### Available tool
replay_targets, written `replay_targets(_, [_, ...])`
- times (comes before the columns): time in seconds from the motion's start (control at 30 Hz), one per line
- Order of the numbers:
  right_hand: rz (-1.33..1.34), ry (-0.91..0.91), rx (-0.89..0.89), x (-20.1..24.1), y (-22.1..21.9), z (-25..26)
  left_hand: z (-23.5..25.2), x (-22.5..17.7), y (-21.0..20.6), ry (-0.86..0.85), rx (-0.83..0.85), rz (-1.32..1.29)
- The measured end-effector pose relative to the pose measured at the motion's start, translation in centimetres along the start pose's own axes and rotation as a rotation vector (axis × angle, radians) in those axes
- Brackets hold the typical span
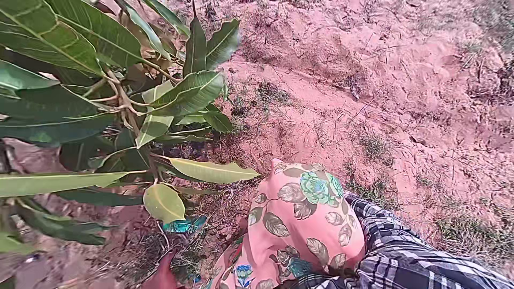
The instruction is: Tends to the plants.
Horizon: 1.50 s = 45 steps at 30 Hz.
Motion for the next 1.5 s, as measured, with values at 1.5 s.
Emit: replay_targets(1.5, [-0.095,0.285,-0.146,-11.0,-4.4,5.1,-2.0,-3.8,-2.5,-0.236,0.053,0.152])
Point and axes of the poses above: each hand's wrist, its own z-axis towards the middle knuckle, its own y-axis out of the back of the hand, x = y × z, the point moved 9 cm from there along z, towards the middle knuckle, and after that the axes turned 14 degrees about -x, right-handed, at the moved point
